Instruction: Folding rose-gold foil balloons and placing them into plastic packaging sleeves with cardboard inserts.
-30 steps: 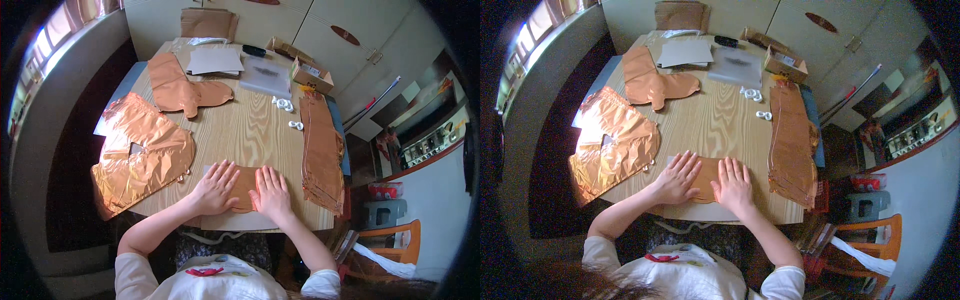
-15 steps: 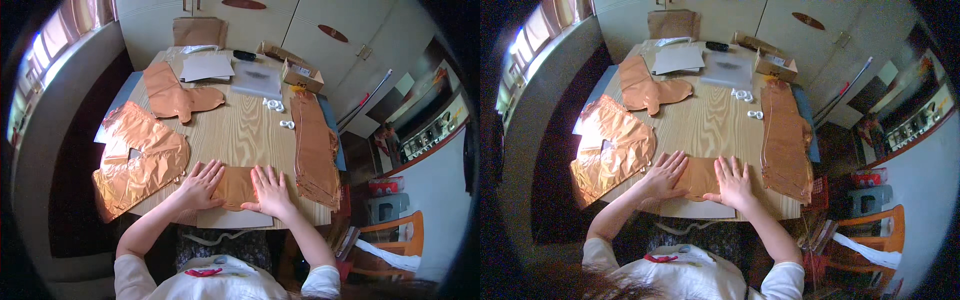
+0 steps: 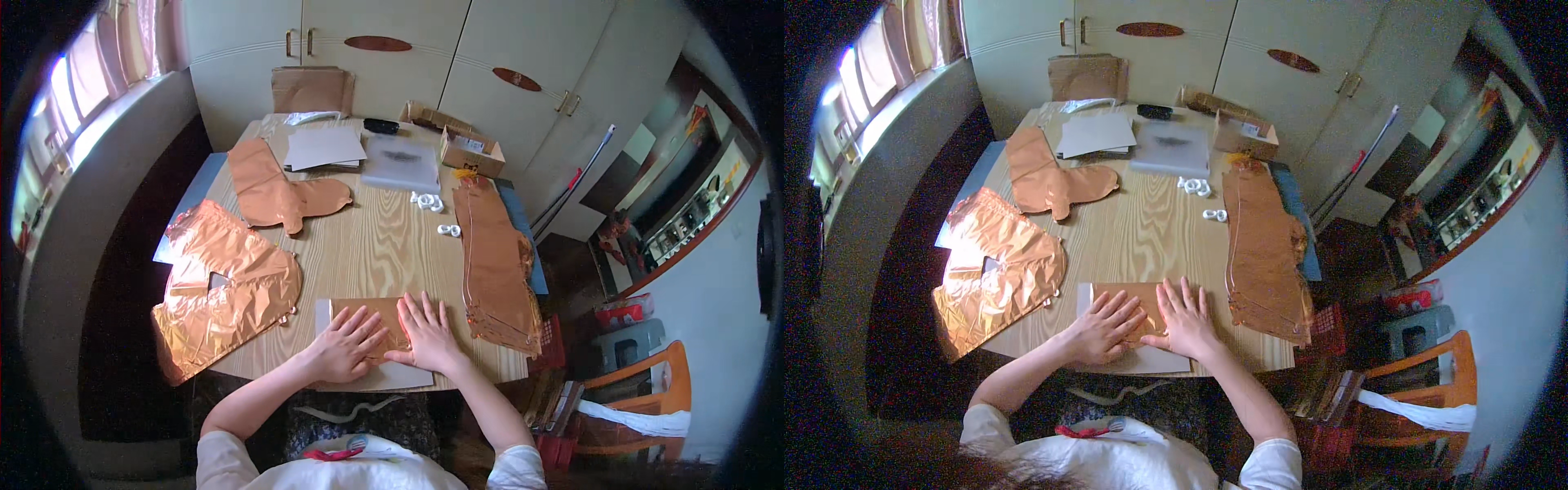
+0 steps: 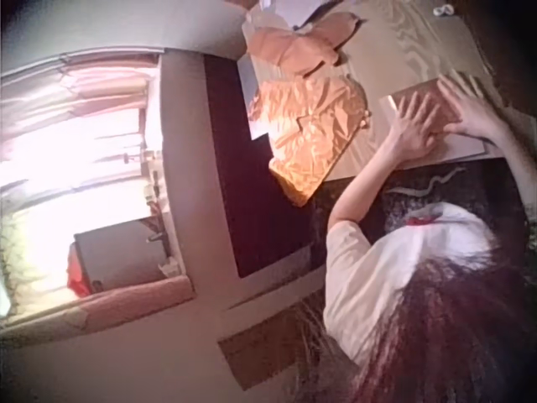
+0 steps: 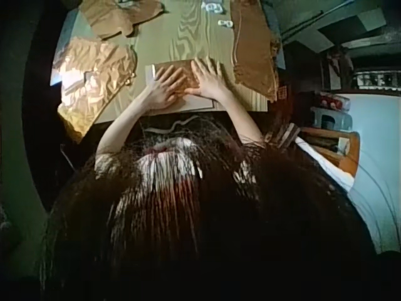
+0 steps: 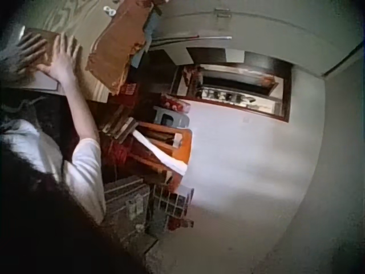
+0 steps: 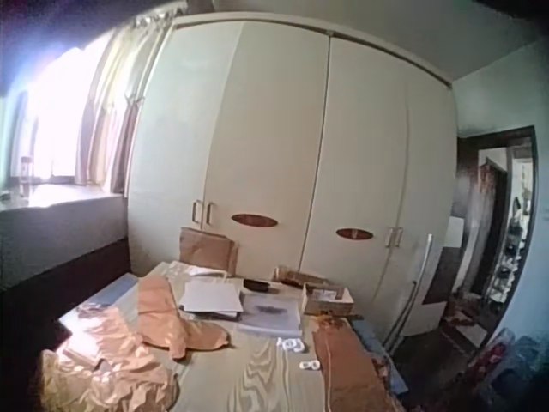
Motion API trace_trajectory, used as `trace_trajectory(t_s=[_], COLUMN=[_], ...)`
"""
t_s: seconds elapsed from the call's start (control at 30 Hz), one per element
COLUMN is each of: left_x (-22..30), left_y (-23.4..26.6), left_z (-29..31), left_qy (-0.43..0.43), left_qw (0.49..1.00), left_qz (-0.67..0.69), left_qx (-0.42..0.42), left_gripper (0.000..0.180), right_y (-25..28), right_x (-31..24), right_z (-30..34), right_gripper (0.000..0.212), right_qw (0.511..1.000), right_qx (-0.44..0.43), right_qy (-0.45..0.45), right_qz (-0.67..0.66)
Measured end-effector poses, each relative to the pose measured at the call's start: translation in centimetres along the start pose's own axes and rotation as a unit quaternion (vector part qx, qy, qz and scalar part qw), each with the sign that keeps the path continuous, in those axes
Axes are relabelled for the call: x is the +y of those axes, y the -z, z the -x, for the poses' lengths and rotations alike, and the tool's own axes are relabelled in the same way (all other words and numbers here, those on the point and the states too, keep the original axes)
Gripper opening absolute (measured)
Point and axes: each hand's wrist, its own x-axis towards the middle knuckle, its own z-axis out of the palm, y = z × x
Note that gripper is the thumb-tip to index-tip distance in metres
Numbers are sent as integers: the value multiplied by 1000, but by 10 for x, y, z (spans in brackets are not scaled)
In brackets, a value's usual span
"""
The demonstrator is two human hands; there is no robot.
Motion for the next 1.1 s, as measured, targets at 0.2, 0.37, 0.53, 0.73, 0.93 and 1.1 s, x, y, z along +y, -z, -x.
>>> trace_trajectory(t_s=[0.2,0.37,0.53,0.73,0.93,1.1], left_x=[-7,-7,-4,-7,1,2], left_y=[-5,-1,11,3,14,15], left_z=[4,-1,-4,-1,3,10], left_qy=[-16,-18,-15,-15,-24,-40], left_qw=[1000,998,996,998,998,998], left_qz=[5,45,74,54,27,24], left_qx=[-15,-33,-47,-43,-48,-50], left_gripper=[63,60,58,59,71,85], right_y=[8,-19,-20,16,65,72], right_x=[-35,-63,-72,-70,-23,21], right_z=[48,70,80,131,193,178], right_gripper=[51,26,16,15,6,4], right_qw=[954,945,933,915,935,844], right_qx=[212,242,277,293,316,492], right_qy=[210,221,231,276,161,-148], right_qz=[-37,18,16,37,11,-154])
